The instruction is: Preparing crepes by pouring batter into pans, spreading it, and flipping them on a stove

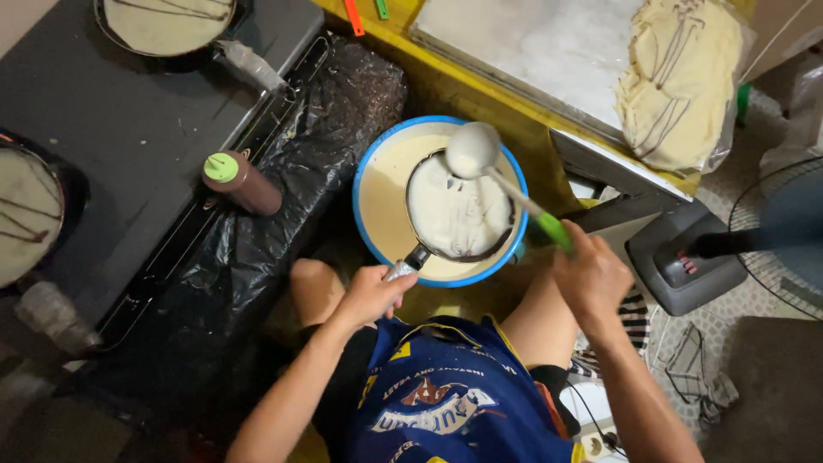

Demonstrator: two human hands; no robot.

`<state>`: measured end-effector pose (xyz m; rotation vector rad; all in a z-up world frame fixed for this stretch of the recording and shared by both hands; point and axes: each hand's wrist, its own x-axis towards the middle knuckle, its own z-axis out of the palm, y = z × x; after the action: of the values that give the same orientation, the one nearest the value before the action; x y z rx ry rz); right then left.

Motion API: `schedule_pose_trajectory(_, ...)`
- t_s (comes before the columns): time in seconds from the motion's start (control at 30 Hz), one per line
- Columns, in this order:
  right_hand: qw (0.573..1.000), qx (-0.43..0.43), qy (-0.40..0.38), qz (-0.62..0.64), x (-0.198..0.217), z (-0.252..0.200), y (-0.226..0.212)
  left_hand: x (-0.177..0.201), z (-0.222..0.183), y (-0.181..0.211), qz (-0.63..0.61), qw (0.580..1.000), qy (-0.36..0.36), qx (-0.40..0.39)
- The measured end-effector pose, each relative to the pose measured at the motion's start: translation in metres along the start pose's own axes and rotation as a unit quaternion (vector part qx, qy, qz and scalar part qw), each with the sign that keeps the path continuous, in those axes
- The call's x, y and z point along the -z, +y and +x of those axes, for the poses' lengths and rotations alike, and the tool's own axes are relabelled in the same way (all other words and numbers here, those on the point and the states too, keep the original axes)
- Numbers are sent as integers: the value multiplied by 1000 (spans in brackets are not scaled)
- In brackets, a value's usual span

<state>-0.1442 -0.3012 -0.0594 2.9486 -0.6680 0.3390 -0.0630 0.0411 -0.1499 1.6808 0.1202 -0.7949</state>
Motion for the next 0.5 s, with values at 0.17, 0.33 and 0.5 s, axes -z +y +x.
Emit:
schedule_pose_trajectory(0.17, 976, 71, 182, -98, 30, -15, 8, -14, -5, -18, -134, 990, -16, -38)
schedule_pose_trajectory(0.33, 961, 102, 239, -97, 33, -4, 2, -23, -21, 2, -159, 986, -42, -23)
schedule_pose_trajectory(0.5, 953, 96, 265, -106, 35, -4, 3, -21, -24, 2, -176, 983, -46, -26)
